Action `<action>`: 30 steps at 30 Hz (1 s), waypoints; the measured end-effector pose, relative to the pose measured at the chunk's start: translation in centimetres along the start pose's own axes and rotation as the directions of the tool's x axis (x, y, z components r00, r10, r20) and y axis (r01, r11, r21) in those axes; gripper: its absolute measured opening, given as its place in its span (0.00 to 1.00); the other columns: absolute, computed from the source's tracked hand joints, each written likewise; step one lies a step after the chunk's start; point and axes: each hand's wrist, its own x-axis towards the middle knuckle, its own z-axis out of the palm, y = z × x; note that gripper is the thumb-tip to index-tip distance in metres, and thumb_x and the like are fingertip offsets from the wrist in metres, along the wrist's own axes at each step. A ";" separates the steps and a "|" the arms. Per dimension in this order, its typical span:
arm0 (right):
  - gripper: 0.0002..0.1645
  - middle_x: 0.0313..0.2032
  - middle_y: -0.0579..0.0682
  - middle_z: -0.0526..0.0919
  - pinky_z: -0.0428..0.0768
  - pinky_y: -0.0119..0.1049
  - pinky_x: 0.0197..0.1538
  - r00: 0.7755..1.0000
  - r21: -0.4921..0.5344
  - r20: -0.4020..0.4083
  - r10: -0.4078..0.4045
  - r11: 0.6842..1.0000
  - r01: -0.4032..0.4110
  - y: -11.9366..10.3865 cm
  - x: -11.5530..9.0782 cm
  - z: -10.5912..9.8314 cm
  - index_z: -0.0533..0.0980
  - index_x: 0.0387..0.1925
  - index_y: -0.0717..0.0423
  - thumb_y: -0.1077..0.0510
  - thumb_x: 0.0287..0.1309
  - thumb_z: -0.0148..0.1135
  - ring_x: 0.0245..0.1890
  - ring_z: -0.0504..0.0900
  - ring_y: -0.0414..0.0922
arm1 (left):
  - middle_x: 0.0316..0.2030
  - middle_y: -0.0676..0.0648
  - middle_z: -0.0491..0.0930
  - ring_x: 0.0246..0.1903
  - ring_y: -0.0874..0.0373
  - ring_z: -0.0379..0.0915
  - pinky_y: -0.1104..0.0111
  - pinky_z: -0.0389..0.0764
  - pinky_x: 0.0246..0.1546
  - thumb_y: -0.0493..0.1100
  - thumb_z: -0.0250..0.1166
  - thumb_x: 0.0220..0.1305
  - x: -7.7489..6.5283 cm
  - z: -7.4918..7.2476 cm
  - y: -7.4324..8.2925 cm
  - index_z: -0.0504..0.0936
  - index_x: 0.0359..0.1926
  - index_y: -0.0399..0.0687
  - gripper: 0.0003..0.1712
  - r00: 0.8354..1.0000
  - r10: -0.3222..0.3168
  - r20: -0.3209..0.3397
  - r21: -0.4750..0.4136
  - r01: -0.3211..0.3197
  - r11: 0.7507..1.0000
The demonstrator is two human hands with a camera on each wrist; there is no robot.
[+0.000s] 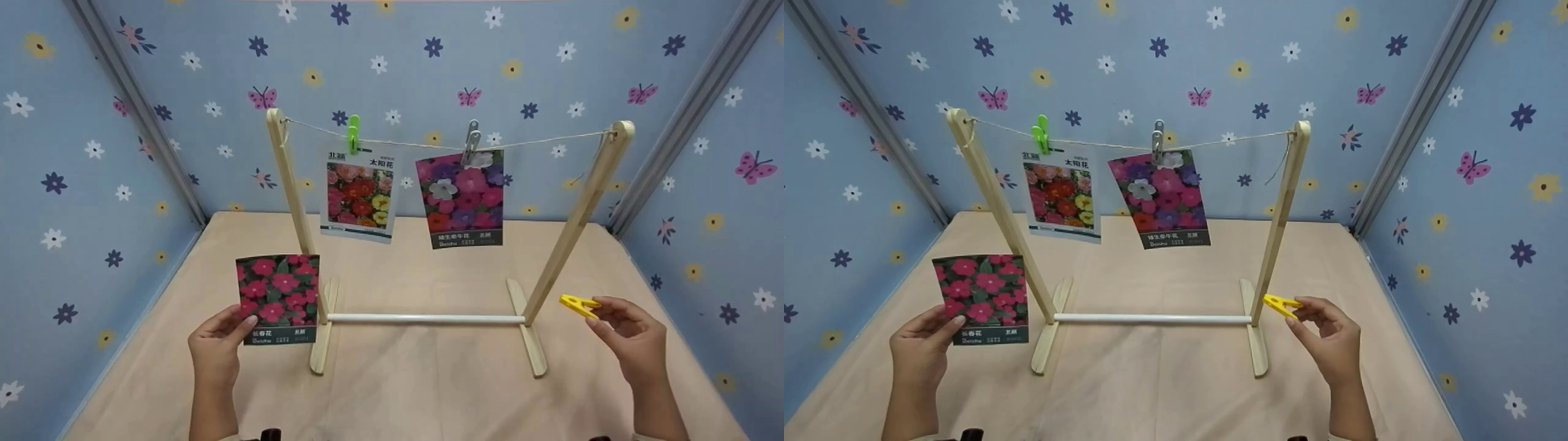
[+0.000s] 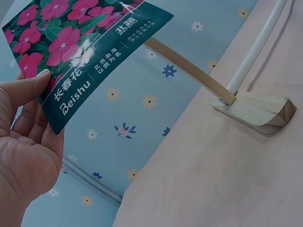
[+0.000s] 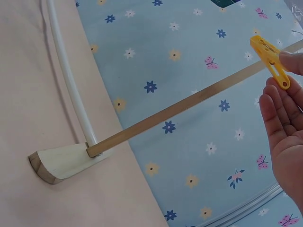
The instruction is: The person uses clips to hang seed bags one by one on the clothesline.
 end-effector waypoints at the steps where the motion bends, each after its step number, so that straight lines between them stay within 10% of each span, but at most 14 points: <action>1: 0.21 0.39 0.53 0.84 0.82 0.27 0.42 1.000 -0.002 0.006 -0.005 1.000 0.005 -0.1 0.0 0.0 0.74 0.47 0.81 0.82 0.48 0.64 0.38 0.81 0.44 | 0.32 0.50 0.85 0.33 0.58 0.77 0.75 0.82 0.36 0.23 0.71 0.50 0.0 0.1 0.0 0.85 0.44 0.33 0.17 1.000 0.008 0.003 -0.003 -0.008 1.000; 30: 0.21 0.40 0.60 0.83 0.82 0.28 0.43 0.984 0.082 0.093 -0.152 0.986 0.145 -1.7 0.9 1.3 0.72 0.46 0.85 0.86 0.46 0.59 0.38 0.81 0.46 | 0.31 0.47 0.85 0.31 0.57 0.77 0.73 0.82 0.35 0.21 0.69 0.50 -1.0 2.2 -0.2 0.84 0.43 0.28 0.16 0.993 0.031 0.110 -0.010 -0.031 0.999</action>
